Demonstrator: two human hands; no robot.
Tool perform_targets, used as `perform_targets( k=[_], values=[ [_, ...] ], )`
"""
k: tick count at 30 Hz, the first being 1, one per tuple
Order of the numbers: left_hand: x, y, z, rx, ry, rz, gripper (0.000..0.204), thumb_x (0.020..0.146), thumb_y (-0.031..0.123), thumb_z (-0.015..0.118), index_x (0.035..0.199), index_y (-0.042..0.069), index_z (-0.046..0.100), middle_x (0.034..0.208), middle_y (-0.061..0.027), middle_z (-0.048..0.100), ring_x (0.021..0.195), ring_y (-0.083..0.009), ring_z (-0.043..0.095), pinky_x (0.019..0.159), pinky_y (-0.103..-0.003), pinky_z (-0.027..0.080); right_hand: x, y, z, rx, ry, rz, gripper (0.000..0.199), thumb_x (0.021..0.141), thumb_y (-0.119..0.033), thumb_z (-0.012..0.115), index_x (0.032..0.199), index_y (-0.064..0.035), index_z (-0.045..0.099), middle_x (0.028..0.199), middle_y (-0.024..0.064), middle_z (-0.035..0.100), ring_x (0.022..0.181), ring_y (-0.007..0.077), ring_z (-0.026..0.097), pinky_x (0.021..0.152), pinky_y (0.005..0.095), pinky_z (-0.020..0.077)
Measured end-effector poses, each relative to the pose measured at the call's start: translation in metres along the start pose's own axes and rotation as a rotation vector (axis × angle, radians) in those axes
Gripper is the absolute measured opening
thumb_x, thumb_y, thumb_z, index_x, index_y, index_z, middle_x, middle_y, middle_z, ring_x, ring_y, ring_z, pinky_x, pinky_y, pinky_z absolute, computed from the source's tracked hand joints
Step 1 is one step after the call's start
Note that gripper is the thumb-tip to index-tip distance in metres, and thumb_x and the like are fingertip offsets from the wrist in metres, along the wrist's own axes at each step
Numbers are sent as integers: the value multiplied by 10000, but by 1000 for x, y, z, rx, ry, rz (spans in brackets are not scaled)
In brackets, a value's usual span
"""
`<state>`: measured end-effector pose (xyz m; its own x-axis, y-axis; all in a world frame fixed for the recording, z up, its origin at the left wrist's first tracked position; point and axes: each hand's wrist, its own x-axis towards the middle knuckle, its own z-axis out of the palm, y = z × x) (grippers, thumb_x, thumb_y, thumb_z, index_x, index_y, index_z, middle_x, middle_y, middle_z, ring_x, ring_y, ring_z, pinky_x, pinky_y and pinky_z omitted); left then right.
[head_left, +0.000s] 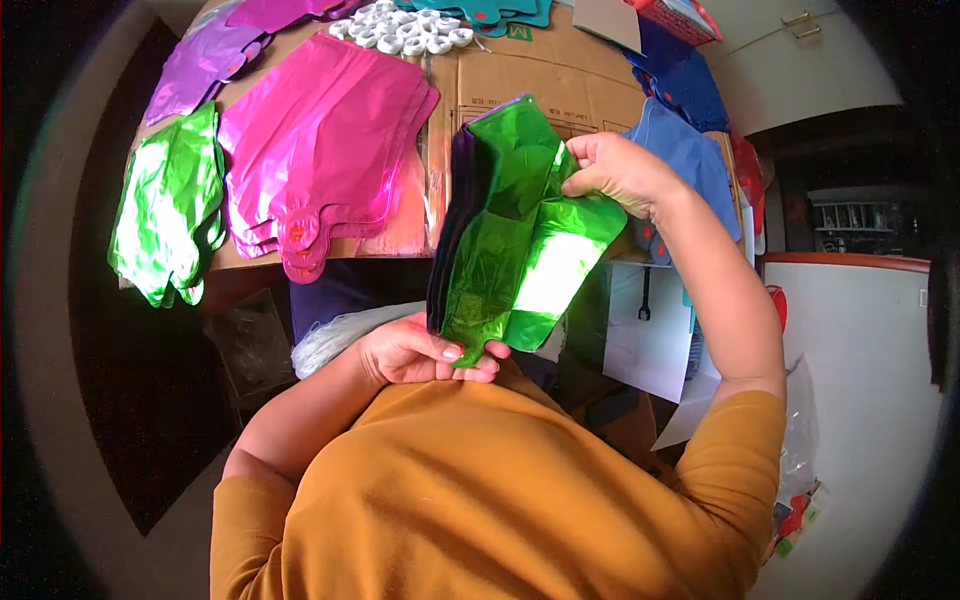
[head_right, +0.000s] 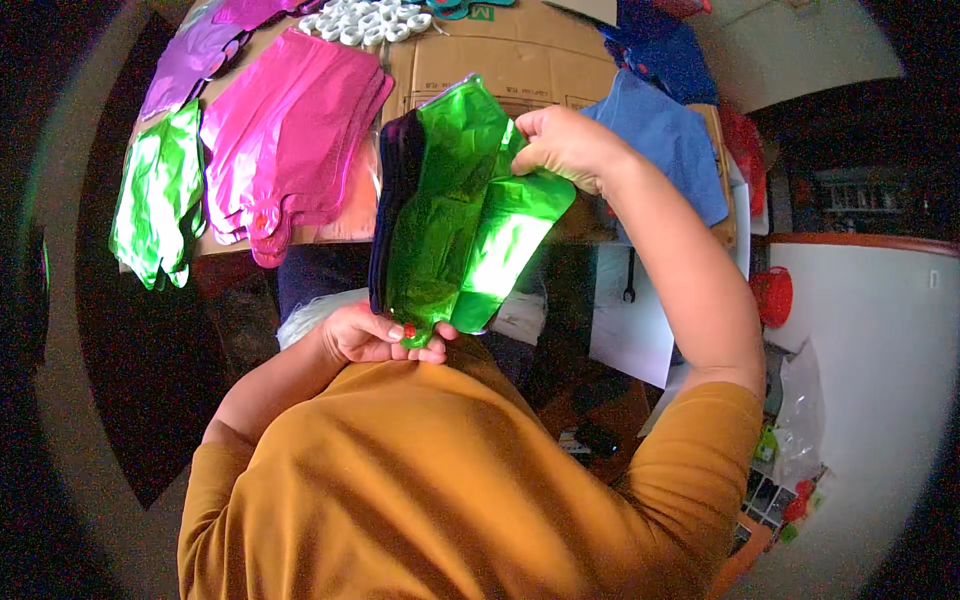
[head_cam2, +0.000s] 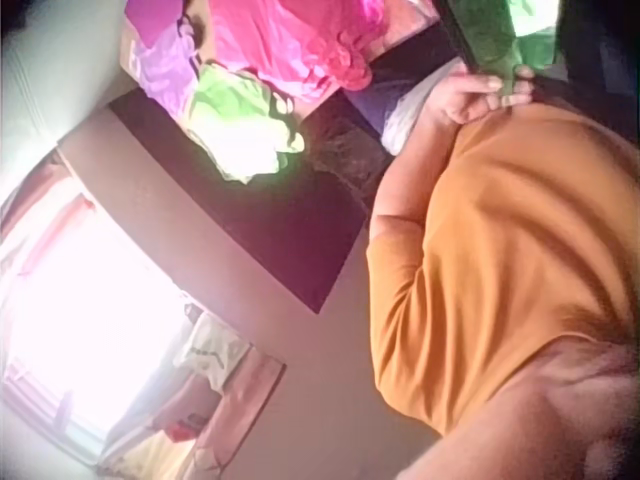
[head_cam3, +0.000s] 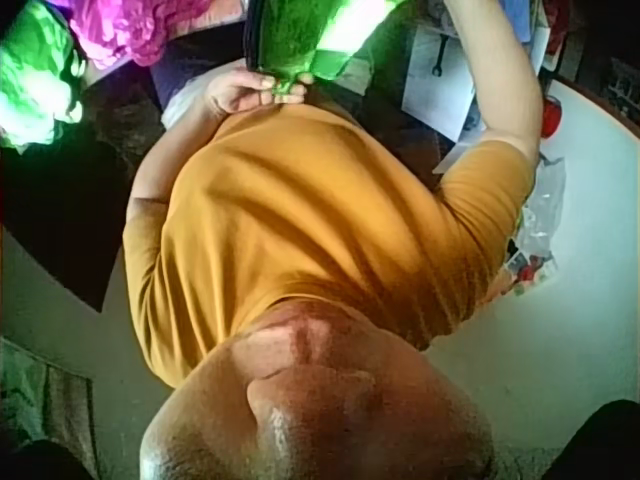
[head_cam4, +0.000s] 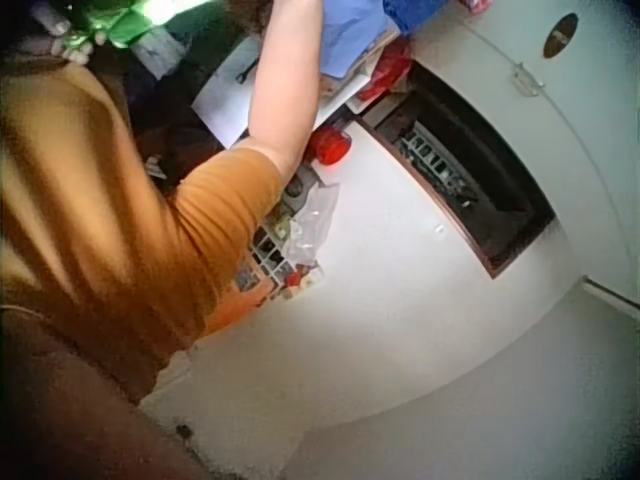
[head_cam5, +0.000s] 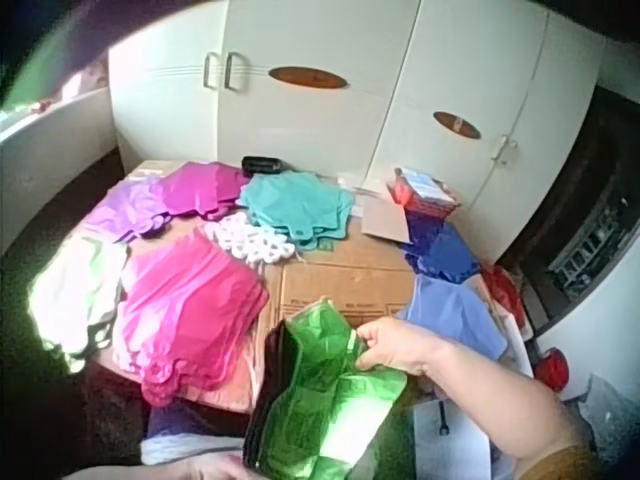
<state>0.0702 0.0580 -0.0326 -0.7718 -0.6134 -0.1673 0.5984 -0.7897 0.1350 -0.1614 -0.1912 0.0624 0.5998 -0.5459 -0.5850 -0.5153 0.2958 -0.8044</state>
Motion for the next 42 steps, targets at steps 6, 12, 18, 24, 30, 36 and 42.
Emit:
perform_targets(
  k=[6,12,18,24,30,36,42],
  values=[
    [19,-12,7,267,402,100,263,928,3,683,1190,-6,659,1051,-125,714,935,-200,690,891,-352,560,0,0,-3,48,6,15,384,795,91,639,1176,37,647,1020,94,740,845,143,714,786,276,573],
    [8,-9,23,39,273,122,294,952,44,656,1226,-61,626,1139,-190,692,1028,-259,683,1013,-416,528,-4,0,-14,35,28,30,366,798,84,638,1160,35,658,1024,95,741,847,148,715,793,280,572],
    [17,-12,17,29,255,71,240,966,78,656,1183,-23,640,1117,-150,693,1007,-236,672,960,-387,539,-6,-3,-10,35,-2,35,346,800,79,640,1142,34,667,1012,94,743,837,144,715,772,276,572],
    [31,-13,22,129,447,90,97,1000,143,637,992,47,640,912,-55,636,835,-180,583,840,-356,517,0,-3,-16,-115,-12,8,284,840,9,658,1123,4,675,982,66,737,790,123,694,717,250,548],
    [38,-14,26,252,514,82,126,1012,169,618,969,52,637,881,-45,605,827,-177,558,820,-348,505,37,-37,-4,-262,259,-20,370,907,-357,727,1063,-24,683,997,75,722,752,149,674,695,329,538],
    [43,-11,31,329,499,106,139,1005,171,625,942,51,657,877,-42,610,818,-169,568,770,-342,505,103,-48,11,-596,569,-10,597,818,-559,730,960,21,734,1040,195,730,918,302,692,833,432,537],
    [45,-12,38,329,515,115,139,996,160,628,1037,30,657,911,-63,636,828,-180,599,778,-343,537,108,-58,18,-842,634,75,348,797,-273,646,971,6,761,1050,237,733,1012,363,711,888,430,548]
  ],
)
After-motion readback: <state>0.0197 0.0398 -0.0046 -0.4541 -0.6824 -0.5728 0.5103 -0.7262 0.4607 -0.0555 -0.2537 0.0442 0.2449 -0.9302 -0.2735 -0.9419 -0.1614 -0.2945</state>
